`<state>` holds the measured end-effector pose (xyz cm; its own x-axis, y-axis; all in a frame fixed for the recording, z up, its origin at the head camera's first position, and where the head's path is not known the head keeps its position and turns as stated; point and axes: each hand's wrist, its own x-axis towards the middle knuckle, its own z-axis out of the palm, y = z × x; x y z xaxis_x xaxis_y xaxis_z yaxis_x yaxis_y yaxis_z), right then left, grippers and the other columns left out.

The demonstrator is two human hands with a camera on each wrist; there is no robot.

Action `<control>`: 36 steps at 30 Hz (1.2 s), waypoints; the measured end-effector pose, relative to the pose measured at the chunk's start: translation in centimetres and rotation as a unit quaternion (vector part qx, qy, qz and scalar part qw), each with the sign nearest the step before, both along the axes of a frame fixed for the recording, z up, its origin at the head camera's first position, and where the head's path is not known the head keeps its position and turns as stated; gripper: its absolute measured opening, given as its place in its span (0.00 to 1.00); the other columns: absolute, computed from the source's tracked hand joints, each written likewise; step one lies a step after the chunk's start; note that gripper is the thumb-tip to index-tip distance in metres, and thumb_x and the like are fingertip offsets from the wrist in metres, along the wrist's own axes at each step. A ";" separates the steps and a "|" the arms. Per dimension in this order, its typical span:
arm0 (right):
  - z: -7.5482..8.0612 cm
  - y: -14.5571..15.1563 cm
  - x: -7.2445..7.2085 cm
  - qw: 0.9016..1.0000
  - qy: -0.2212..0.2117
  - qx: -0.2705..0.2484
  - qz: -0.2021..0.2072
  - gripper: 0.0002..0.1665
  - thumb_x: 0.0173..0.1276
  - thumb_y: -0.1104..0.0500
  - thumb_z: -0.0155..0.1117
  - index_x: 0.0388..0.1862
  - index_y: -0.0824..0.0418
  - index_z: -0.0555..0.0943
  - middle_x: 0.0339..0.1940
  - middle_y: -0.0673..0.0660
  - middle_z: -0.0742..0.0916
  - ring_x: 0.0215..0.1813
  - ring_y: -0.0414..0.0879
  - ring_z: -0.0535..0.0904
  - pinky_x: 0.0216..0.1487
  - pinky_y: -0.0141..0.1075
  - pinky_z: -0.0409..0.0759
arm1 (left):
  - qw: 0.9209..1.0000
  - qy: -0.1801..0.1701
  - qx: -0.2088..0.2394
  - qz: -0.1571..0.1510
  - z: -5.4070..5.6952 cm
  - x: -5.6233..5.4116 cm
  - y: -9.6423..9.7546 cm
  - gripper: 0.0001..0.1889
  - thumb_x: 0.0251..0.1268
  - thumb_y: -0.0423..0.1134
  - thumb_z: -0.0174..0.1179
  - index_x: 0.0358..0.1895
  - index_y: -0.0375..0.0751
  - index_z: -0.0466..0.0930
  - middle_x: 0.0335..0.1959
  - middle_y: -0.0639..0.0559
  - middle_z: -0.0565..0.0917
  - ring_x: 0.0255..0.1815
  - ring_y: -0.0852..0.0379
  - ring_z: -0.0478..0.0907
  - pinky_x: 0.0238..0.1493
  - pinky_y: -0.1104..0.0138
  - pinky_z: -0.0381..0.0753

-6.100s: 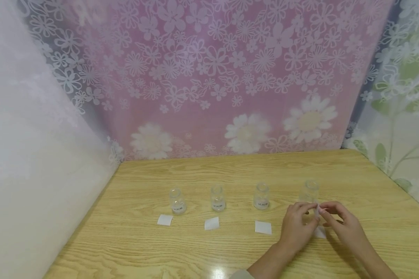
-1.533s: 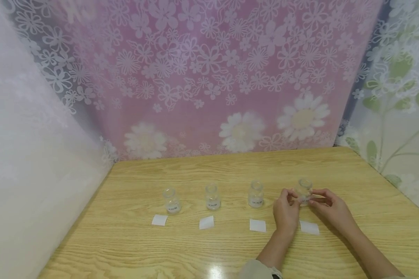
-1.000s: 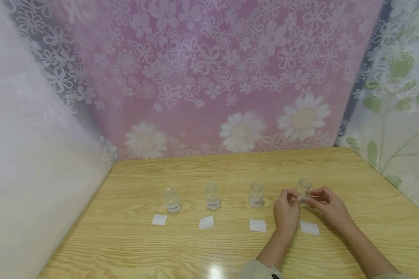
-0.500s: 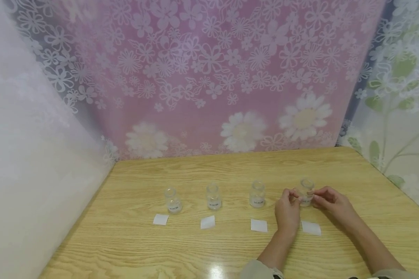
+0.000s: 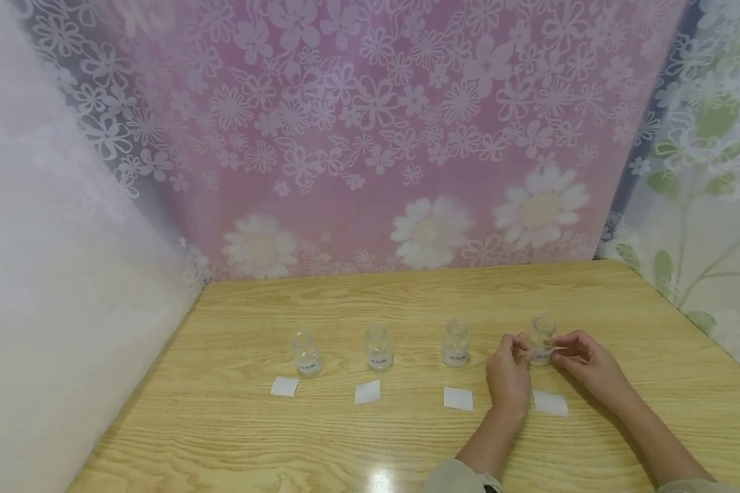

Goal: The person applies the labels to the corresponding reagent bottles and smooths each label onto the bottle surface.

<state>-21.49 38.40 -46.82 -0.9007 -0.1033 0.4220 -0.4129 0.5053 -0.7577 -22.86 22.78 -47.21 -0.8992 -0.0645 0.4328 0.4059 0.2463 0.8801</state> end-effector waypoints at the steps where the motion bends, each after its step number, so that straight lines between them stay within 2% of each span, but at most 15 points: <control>1: 0.0 0.0 0.0 1.000 0.003 0.005 -0.003 0.13 0.62 0.70 0.60 0.44 0.71 0.71 0.43 0.37 0.80 0.38 0.33 0.78 0.36 0.23 0.75 | 1.000 -0.001 -0.003 0.003 0.0 0.0 0.0 0.13 0.48 0.24 0.65 0.27 0.46 0.73 0.41 0.57 0.83 0.41 0.65 0.78 0.33 0.79 0.75; 5: 0.0 -0.1 -0.1 1.000 0.005 0.014 -0.009 0.14 0.61 0.69 0.62 0.45 0.69 0.71 0.44 0.37 0.80 0.38 0.35 0.79 0.36 0.24 0.75 | 1.000 -0.003 -0.007 0.010 0.0 -0.1 0.0 0.14 0.47 0.22 0.65 0.26 0.47 0.74 0.40 0.58 0.83 0.40 0.65 0.79 0.31 0.78 0.75; 10: 0.0 -0.2 -0.1 1.000 0.004 0.005 0.000 0.14 0.62 0.70 0.61 0.45 0.70 0.70 0.44 0.38 0.80 0.39 0.33 0.78 0.36 0.24 0.76 | 1.000 0.000 -0.001 0.015 0.1 -0.1 -0.1 0.15 0.46 0.21 0.64 0.26 0.47 0.74 0.39 0.59 0.83 0.39 0.65 0.79 0.30 0.78 0.74; 16: 0.1 -0.5 -0.1 1.000 0.002 -0.008 0.013 0.21 0.62 0.71 0.61 0.53 0.71 0.67 0.46 0.48 0.80 0.42 0.33 0.76 0.38 0.24 0.75 | 0.997 -0.015 0.066 -0.024 0.0 -0.2 0.0 0.12 0.50 0.23 0.64 0.28 0.44 0.73 0.41 0.55 0.83 0.39 0.63 0.79 0.32 0.79 0.75; 21: 0.0 -0.9 -0.1 1.000 -0.012 0.014 -0.021 0.26 0.62 0.65 0.64 0.56 0.68 0.65 0.47 0.60 0.79 0.42 0.32 0.75 0.39 0.23 0.74 | 0.996 -0.028 0.081 -0.034 0.0 -0.1 0.1 0.10 0.52 0.28 0.64 0.29 0.45 0.73 0.42 0.55 0.82 0.39 0.61 0.80 0.34 0.77 0.76; 26: 0.0 -1.4 0.0 0.997 -0.009 0.051 -0.057 0.30 0.60 0.63 0.66 0.56 0.70 0.63 0.47 0.68 0.76 0.39 0.30 0.74 0.35 0.24 0.76 | 0.995 -0.038 0.081 -0.039 0.1 0.0 0.1 0.09 0.52 0.32 0.66 0.29 0.47 0.73 0.41 0.58 0.82 0.38 0.61 0.80 0.34 0.76 0.76; 32: 0.2 -1.6 0.2 0.995 0.008 0.077 -0.067 0.27 0.61 0.63 0.65 0.54 0.69 0.64 0.46 0.66 0.77 0.39 0.29 0.73 0.34 0.25 0.76 | 0.997 -0.021 0.062 -0.027 0.2 0.0 0.1 0.09 0.52 0.35 0.67 0.28 0.45 0.73 0.39 0.58 0.83 0.37 0.64 0.79 0.32 0.78 0.75; 36: 0.3 -1.1 0.5 0.996 0.008 0.075 -0.054 0.21 0.63 0.62 0.62 0.53 0.66 0.68 0.46 0.63 0.79 0.41 0.31 0.74 0.38 0.23 0.74 | 0.999 -0.003 0.047 -0.011 0.3 0.0 0.1 0.09 0.50 0.36 0.67 0.27 0.44 0.74 0.38 0.57 0.84 0.39 0.65 0.79 0.35 0.77 0.76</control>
